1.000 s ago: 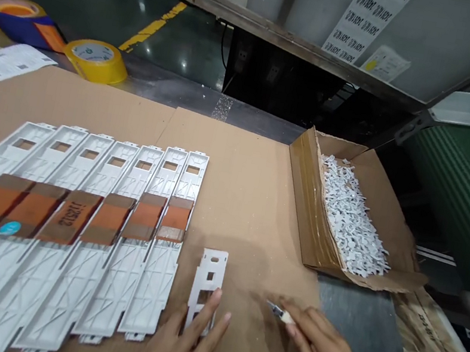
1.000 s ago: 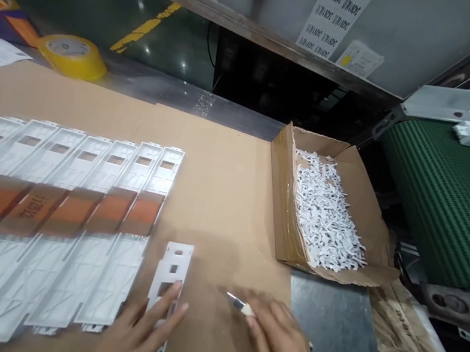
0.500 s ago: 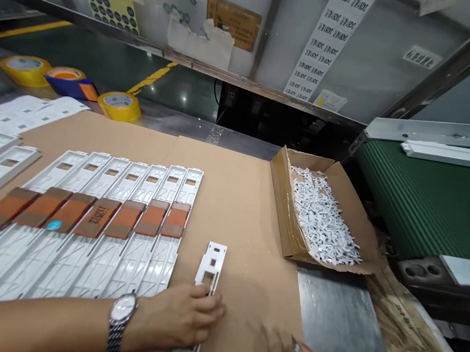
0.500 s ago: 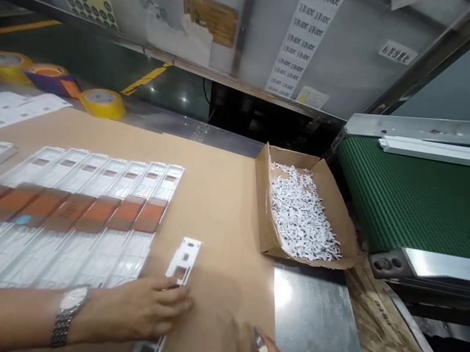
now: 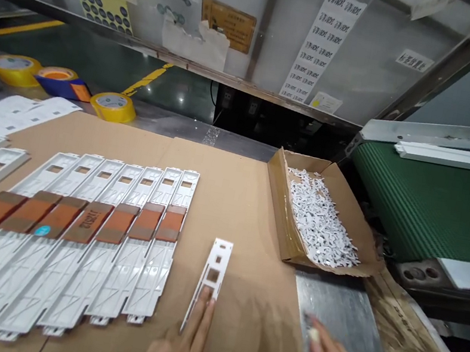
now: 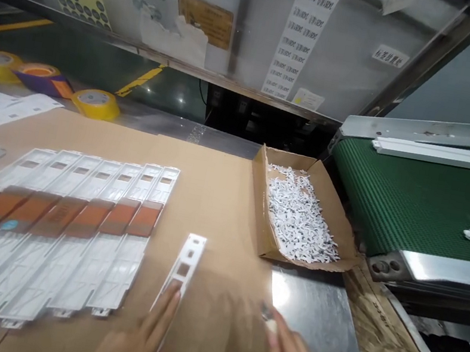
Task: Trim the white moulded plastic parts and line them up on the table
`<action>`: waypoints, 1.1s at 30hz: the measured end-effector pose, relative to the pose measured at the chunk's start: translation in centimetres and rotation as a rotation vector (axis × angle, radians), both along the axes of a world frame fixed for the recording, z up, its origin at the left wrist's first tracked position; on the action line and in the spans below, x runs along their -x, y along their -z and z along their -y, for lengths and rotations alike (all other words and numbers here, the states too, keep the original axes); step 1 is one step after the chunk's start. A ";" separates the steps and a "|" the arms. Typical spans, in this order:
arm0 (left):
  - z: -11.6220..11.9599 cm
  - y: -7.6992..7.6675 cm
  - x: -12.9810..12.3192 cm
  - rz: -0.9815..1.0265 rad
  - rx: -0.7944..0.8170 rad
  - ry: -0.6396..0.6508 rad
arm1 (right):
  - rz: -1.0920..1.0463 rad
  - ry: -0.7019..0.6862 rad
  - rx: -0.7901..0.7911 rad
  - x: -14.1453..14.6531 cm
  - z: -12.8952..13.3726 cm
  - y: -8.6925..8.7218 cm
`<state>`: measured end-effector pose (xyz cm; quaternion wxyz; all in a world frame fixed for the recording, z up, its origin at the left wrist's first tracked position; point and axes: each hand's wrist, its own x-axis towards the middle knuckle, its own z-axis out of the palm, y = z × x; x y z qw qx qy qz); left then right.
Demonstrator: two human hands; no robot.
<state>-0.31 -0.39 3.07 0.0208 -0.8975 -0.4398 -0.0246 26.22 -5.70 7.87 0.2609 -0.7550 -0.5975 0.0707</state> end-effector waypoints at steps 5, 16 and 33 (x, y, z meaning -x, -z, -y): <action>1.8 2.3 -0.3 -0.008 -0.045 -0.054 | 0.136 -0.368 0.013 6.6 -5.8 3.1; -0.7 3.2 -0.6 0.306 -0.026 -0.070 | 0.429 -0.443 0.096 8.5 -9.4 4.2; -0.8 3.7 -0.7 0.341 -0.092 -0.026 | 0.442 -0.483 0.183 8.6 -10.4 3.9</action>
